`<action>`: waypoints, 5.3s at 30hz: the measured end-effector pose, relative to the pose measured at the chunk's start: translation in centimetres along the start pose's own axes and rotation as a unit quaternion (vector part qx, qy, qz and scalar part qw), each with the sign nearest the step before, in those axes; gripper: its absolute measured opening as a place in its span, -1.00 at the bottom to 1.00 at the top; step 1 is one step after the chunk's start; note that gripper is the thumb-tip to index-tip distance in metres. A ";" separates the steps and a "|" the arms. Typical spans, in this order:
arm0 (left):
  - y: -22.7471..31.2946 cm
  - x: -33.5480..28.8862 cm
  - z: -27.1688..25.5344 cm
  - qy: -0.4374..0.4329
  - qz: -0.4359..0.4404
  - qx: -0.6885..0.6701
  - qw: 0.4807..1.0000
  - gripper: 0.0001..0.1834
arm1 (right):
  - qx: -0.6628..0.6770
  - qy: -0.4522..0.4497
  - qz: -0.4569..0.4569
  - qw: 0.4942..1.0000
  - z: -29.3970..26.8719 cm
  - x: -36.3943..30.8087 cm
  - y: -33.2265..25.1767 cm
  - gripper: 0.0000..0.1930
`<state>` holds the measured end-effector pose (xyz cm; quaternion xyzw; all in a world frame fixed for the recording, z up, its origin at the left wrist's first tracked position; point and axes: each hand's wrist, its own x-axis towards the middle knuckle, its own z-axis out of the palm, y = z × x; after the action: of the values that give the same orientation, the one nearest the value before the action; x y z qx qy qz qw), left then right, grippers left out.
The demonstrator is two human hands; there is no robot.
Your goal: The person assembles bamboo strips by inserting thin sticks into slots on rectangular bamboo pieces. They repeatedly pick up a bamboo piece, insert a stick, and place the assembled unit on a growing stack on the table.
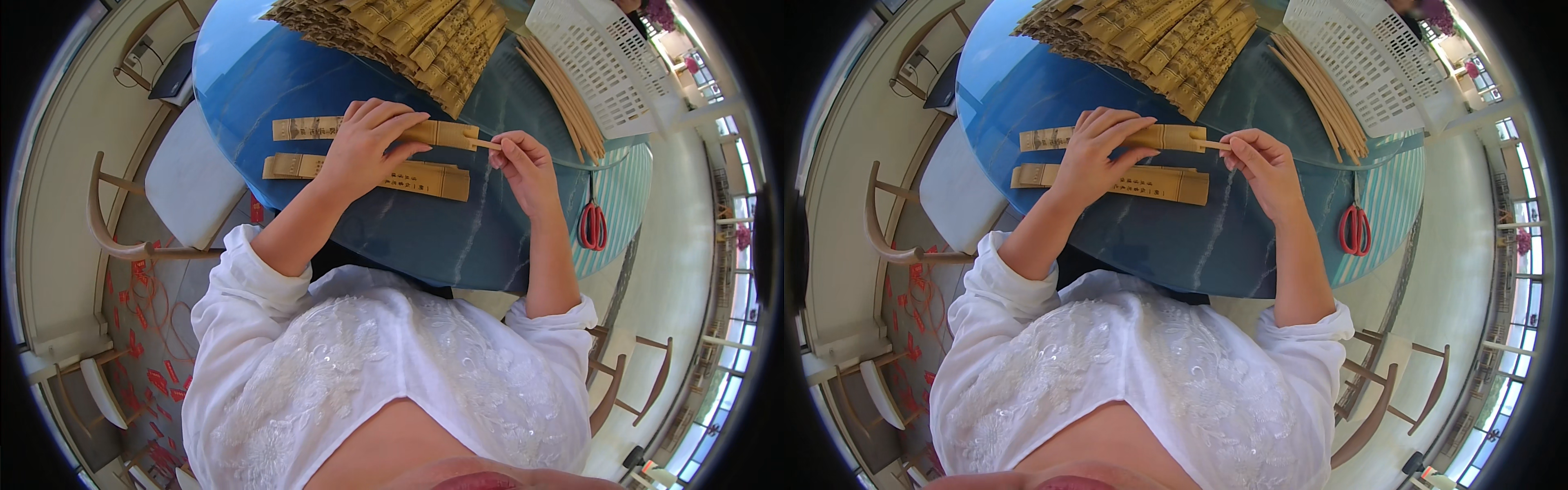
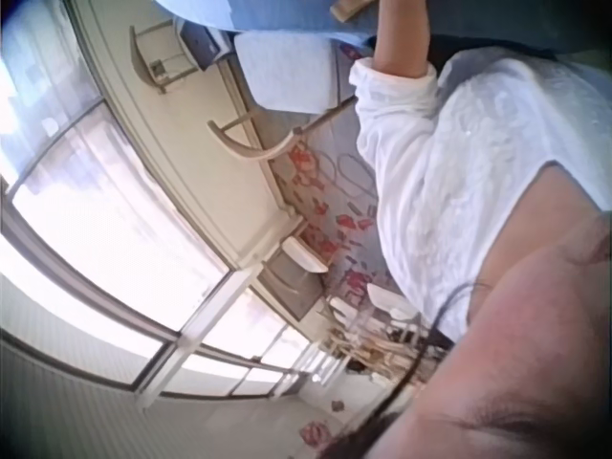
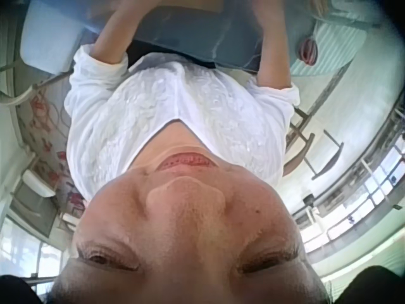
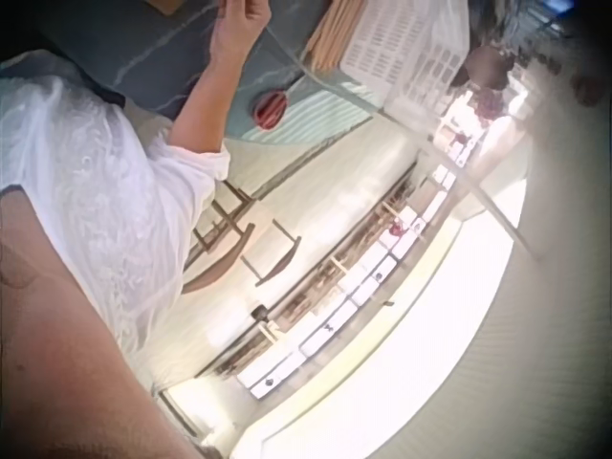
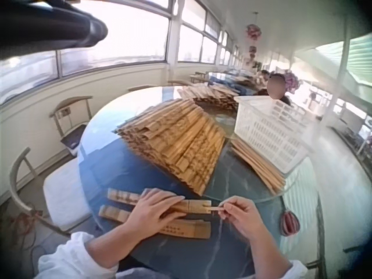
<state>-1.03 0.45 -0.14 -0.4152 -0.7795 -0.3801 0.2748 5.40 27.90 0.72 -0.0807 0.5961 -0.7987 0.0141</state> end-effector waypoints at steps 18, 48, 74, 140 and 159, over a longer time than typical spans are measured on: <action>0.2 -0.1 0.2 -0.027 0.024 0.007 0.999 -0.51 | -0.001 -0.034 0.116 0.993 0.6 0.1 0.2 -0.66; 0.4 0.0 0.1 -0.023 -0.022 0.093 0.995 -0.53 | -0.088 0.077 0.018 0.993 -1.0 0.2 -2.1 -0.77; -0.1 -0.1 0.0 -0.032 -0.041 0.074 0.996 -0.59 | -0.626 0.489 -0.168 0.583 -14.8 -0.2 -2.2 -0.87; -0.6 -0.3 0.2 -0.004 -0.050 0.028 0.998 -0.55 | 0.121 0.127 -0.056 0.983 -2.2 0.6 -1.9 -0.49; -0.2 -0.2 0.1 -0.040 -0.021 -0.009 0.999 -0.58 | 0.102 0.008 0.099 0.990 -1.8 0.7 0.4 -0.63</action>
<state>-1.13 0.39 -0.42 -0.4155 -0.7950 -0.3762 0.2318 4.39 29.39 -0.02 -0.0131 0.5166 -0.8507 0.0963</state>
